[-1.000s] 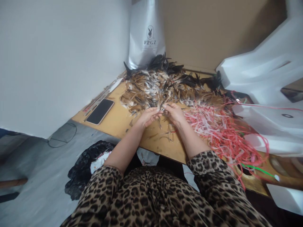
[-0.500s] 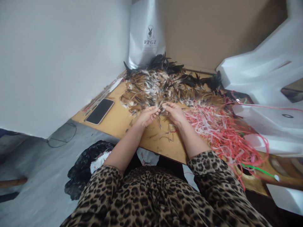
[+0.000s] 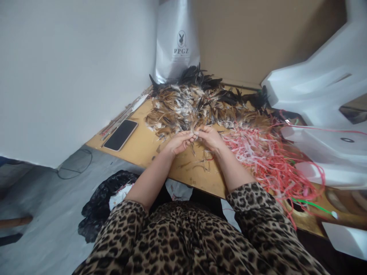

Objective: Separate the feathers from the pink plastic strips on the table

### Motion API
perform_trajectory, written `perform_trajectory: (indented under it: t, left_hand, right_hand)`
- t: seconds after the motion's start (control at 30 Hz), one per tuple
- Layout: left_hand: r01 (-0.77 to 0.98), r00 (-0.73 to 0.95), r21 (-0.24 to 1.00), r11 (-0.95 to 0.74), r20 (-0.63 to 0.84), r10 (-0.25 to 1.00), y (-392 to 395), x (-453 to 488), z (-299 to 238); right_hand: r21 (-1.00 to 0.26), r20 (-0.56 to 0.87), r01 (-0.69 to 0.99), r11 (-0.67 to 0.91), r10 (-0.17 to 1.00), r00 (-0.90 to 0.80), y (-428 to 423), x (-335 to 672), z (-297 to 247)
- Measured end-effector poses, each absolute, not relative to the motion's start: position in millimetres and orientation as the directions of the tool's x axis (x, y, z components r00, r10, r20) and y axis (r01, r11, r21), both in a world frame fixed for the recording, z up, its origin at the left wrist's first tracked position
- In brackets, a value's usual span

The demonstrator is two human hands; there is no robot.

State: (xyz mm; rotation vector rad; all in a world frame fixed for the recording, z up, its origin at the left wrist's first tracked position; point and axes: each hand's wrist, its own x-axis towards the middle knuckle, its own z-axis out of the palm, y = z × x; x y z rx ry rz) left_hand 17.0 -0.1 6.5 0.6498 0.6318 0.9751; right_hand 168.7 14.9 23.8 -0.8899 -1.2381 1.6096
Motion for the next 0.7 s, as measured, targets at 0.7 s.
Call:
perform_trajectory:
  t: [0.7]
  left_hand:
    - [-0.388,0.163,0.884,0.26,-0.211,0.964,-3.8,23.6,11.4]
  right_hand:
    - [-0.998,-0.033,-0.053,-0.043,0.985,-0.17,18.5,168.4,19.1]
